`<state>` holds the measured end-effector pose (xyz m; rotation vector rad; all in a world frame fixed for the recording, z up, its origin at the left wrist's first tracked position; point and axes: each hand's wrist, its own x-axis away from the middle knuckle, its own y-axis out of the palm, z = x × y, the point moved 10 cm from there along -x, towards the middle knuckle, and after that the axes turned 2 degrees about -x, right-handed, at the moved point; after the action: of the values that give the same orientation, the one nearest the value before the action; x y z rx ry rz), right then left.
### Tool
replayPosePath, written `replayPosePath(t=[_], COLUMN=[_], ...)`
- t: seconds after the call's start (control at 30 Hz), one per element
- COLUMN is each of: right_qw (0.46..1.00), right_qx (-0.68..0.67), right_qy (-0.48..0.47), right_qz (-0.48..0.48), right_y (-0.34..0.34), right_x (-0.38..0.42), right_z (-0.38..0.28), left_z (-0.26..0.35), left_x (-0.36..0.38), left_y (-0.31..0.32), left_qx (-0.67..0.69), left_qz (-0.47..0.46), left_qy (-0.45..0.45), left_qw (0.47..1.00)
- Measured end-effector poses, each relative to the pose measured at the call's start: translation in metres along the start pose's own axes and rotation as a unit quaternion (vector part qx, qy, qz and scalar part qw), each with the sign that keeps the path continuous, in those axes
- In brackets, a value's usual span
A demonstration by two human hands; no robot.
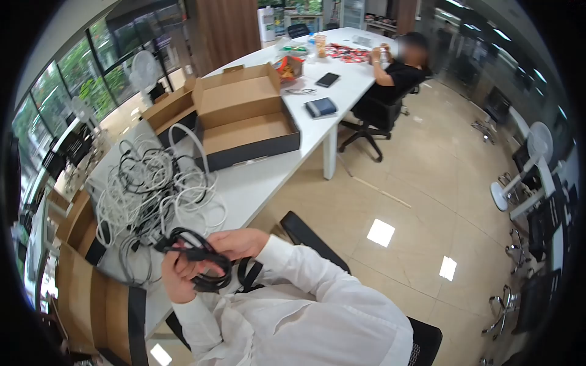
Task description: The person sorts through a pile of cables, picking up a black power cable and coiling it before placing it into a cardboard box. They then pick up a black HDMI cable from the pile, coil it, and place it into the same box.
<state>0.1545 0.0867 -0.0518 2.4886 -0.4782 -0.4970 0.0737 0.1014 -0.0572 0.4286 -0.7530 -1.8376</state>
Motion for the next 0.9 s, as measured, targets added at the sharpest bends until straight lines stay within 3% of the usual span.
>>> replayPosePath(t=[0.1, 0.2, 0.23, 0.27, 0.4, 0.5, 0.57, 0.63, 0.73, 0.83, 0.9], right_qw=[0.998, 0.984, 0.98, 0.972, 0.884, 0.84, 0.822, 0.843, 0.818, 0.869, 0.908], right_qx=[0.044, 0.115, 0.123, 0.146, 0.37, 0.365, 0.395, 0.324, 0.423, 0.398, 0.305], right_qy=[0.0, 0.039, 0.048, 0.052, -0.005, -0.052, -0.118, -0.204, -0.159, -0.006, 0.022], right_qz=[0.047, 0.132, 0.151, 0.175, 0.285, 0.398, 0.394, 0.379, 0.356, 0.295, 0.287], right_y=[-0.017, -0.035, -0.038, -0.036, -0.059, -0.063, -0.052, -0.034, -0.036, -0.035, -0.029], right_x=[0.007, 0.011, 0.007, 0.004, 0.008, 0.013, 0.012, 0.008, 0.005, -0.005, -0.005], right_z=[-0.005, -0.012, -0.015, -0.022, -0.041, -0.044, -0.053, -0.056, -0.049, -0.03, -0.023], left_z=[-0.002, 0.0, -0.003, 0.004, 0.011, 0.016, 0.02, 0.019, 0.01, -0.006, -0.004], left_x=[-0.006, 0.0, -0.005, 0.001, -0.008, -0.008, -0.007, -0.008, -0.009, -0.005, -0.003], left_y=[0.003, -0.013, -0.014, -0.02, -0.003, -0.012, -0.019, -0.024, -0.009, 0.013, 0.006], left_qx=[0.012, 0.008, 0.007, 0.007, -0.086, -0.034, -0.027, -0.027, -0.025, 0.013, 0.002], left_qz=[-0.031, 0.1, 0.059, 0.08, 0.085, 0.137, 0.156, 0.161, 0.059, -0.116, -0.086], left_qy=[0.002, -0.01, -0.016, 0.001, 0.048, 0.101, 0.127, 0.117, 0.048, -0.019, -0.022], left_qw=[0.999, 0.995, 0.998, 0.997, 0.992, 0.985, 0.979, 0.98, 0.997, 0.993, 0.996])
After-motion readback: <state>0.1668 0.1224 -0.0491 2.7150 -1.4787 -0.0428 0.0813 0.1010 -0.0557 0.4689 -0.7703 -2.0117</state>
